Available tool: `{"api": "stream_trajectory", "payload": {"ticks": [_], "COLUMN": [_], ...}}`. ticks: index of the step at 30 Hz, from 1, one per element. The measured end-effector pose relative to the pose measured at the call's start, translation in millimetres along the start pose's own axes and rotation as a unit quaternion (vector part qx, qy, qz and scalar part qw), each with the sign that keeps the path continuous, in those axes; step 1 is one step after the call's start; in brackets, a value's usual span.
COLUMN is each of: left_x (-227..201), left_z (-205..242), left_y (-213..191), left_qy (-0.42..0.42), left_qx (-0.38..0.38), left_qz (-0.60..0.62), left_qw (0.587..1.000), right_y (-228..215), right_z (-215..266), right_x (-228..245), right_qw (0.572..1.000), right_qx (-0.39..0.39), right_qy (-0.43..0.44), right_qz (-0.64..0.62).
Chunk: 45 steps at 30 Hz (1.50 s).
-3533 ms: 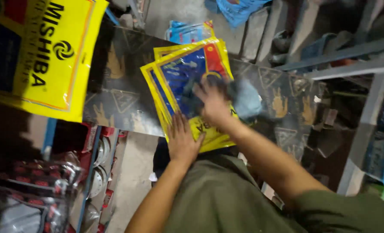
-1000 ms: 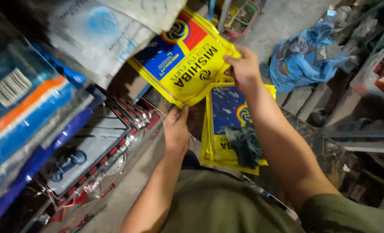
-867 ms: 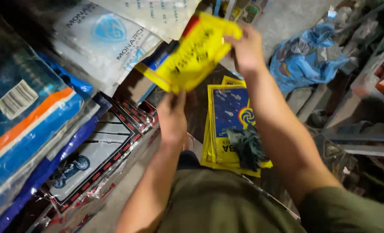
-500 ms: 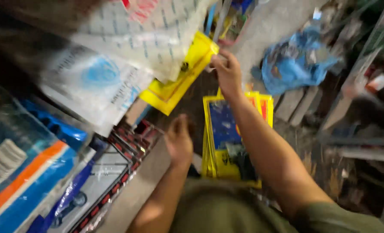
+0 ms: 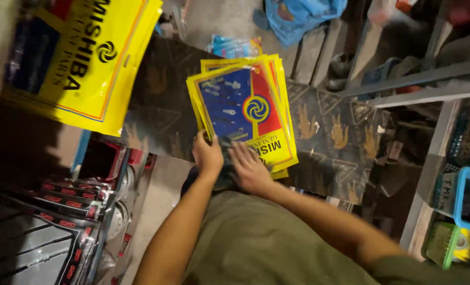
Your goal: The person repeatedly wipes the surface of yellow Mishiba-branded plastic packages with a dark cloth. They flip each package over to wipe both sides and then set it aside on a nearby shelf. The action is repeated for multiple packages in a cluttered storage area.
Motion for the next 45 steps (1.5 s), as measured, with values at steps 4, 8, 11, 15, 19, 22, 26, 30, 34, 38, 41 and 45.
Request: {"api": "stream_trajectory", "payload": {"ticks": [4,8,11,15,19,22,26,30,34,38,41,45], "left_x": [24.5,-14.3,-12.7,14.4,3.2,10.1,62.8,-7.2,8.8,-8.8,-22.1,-139.3], "left_z": [-15.5,-8.3,-10.1,-19.6,-25.1,-24.6,-38.9,-15.6,-9.8,4.6,12.6,77.0], "left_y": [5.0,-6.6,-8.3,1.0,-1.6,0.9,20.6,-5.4,2.1,-2.8,-13.0,-45.4], "left_qy": [-0.03,0.018,0.05,-0.054,-0.087,-0.084,-0.089,-0.065,-0.049,-0.018,0.042,0.139], "left_qx": [0.022,0.037,0.03,0.1,0.141,0.142,0.121,0.113,0.075,0.04,0.036,0.071], "left_qz": [-0.001,0.012,0.0,-0.055,-0.058,-0.073,-0.078,0.009,-0.015,-0.074,-0.037,0.109], "left_qw": [0.999,0.999,0.998,0.992,0.984,0.984,0.986,0.991,0.996,0.996,0.998,0.982], "right_y": [34.0,31.4,87.9,61.6,38.3,75.6,33.8,0.1,-24.8,-16.1,-29.3,-150.3], "right_z": [-83.8,-156.2,-177.9,-196.5,-190.7,-160.9,-121.4,3.3,38.9,19.7,5.5,-19.3], "right_x": [-48.9,-177.5,-107.9,-57.5,-166.2,-195.9,-62.3,-38.5,-126.7,-40.0,11.4,-15.1], "right_qw": [0.994,0.959,0.993,0.967,0.981,0.943,0.979,0.995,0.989,0.989,0.999,0.977], "right_qx": [0.044,-0.081,-0.089,-0.13,-0.167,0.01,0.051,-0.064,0.028,-0.052,-0.04,-0.141], "right_qy": [-0.089,0.253,0.059,-0.193,-0.018,0.301,0.132,-0.072,0.135,0.069,-0.027,0.003], "right_qz": [0.048,-0.103,0.042,-0.103,-0.094,0.141,0.145,0.003,-0.053,0.117,-0.008,-0.159]}}
Point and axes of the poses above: each hand's wrist, its own z-axis away from the middle knuckle, its own y-axis out of the palm, x = y × z, the point moved 8 cm from there along -z, towards the middle knuckle, and after that the axes turned 9 degrees about z, right-handed, at the moved point
